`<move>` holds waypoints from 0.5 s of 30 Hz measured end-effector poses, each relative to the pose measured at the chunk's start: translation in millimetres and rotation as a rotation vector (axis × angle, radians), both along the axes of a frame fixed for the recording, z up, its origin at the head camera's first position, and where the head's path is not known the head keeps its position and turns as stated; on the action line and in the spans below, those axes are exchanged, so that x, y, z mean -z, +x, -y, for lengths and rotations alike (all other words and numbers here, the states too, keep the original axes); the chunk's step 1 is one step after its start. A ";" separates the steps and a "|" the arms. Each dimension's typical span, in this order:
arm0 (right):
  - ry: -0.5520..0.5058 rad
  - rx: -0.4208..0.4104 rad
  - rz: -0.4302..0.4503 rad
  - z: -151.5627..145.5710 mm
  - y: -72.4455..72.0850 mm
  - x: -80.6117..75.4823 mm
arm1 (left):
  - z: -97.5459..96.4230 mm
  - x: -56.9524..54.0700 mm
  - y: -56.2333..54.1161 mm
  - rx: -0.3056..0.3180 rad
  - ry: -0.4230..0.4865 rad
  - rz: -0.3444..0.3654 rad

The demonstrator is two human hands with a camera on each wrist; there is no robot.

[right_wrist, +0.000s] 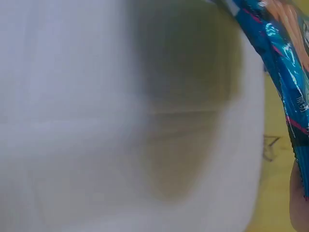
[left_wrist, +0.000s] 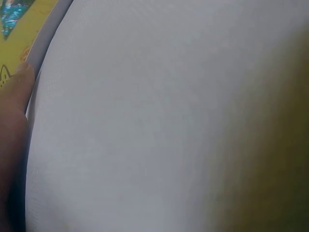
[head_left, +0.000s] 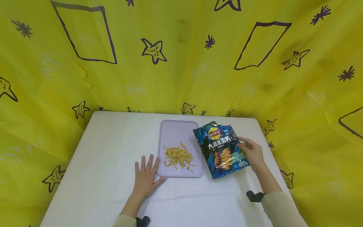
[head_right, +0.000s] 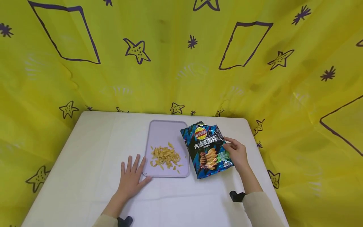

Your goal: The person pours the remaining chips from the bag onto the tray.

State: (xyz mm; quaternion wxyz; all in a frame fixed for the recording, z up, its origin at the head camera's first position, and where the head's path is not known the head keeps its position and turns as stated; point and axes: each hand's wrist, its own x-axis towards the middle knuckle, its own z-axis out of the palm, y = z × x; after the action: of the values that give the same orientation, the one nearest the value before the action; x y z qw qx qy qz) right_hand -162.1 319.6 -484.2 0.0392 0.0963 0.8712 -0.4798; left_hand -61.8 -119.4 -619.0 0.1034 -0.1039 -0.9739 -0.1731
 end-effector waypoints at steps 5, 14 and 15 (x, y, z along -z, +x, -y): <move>-0.169 0.173 0.173 -6.4 5.8 28.9 | 2.8 1.0 -0.3 0.003 0.014 0.026; -0.254 0.290 0.272 -16.9 13.8 60.9 | 1.4 6.5 9.7 -0.002 0.018 0.069; -0.243 0.284 0.275 -18.0 14.9 63.2 | 1.2 7.2 11.0 -0.001 0.018 0.065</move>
State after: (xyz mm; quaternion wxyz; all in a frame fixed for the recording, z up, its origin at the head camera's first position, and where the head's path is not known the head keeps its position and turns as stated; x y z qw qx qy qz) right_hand -147.1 337.6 -547.3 0.1009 0.2768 0.7712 -0.5643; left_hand -50.8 -120.6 -626.2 0.0728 -0.0967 -0.9752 -0.1852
